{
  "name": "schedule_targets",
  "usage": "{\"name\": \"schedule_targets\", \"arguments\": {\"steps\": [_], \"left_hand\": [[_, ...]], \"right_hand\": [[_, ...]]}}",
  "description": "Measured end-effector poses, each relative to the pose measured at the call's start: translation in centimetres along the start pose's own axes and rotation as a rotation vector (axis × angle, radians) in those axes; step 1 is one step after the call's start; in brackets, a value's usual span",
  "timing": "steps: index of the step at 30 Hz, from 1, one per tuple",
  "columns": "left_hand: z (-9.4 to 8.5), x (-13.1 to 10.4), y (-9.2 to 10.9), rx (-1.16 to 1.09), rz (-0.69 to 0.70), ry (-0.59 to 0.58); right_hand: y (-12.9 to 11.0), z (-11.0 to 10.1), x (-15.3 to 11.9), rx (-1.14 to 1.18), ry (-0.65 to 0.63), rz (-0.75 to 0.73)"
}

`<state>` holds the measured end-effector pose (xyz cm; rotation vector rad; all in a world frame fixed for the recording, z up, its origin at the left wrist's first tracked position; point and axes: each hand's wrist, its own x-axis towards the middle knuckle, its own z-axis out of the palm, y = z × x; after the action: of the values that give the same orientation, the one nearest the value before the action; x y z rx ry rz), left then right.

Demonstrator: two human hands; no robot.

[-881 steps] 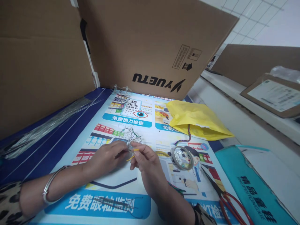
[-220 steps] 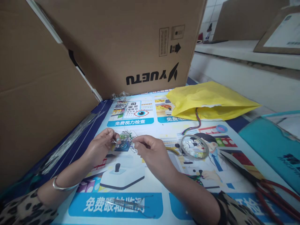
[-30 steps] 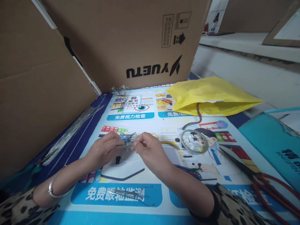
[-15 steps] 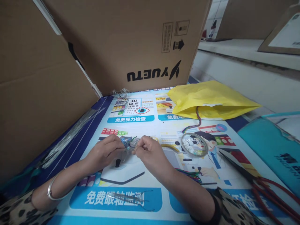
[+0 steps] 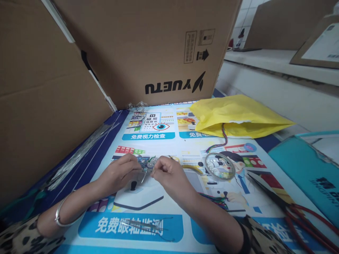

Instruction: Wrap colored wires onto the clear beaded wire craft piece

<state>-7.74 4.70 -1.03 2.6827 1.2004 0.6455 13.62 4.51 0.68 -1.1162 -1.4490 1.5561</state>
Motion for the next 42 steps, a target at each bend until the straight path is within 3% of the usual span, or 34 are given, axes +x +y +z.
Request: {"name": "schedule_targets", "arguments": {"steps": [17, 25, 31, 42], "left_hand": [[-0.2, 0.2, -0.3, -0.047, -0.007, -0.048], [-1.0, 1.6, 0.1, -0.106, -0.051, 0.06], [-1.5, 2.7, 1.6, -0.209, -0.102, 0.165], [-0.9, 3.6, 2.8, -0.142, -0.32, 0.031]], "right_hand": [[0.2, -0.1, 0.2, 0.001, 0.052, -0.003], [0.1, -0.3, 1.2, 0.121, 0.123, 0.01], [-1.4, -0.1, 1.5, 0.171, 0.114, 0.029], [-2.1, -0.3, 2.1, 0.099, -0.014, 0.082]]}}
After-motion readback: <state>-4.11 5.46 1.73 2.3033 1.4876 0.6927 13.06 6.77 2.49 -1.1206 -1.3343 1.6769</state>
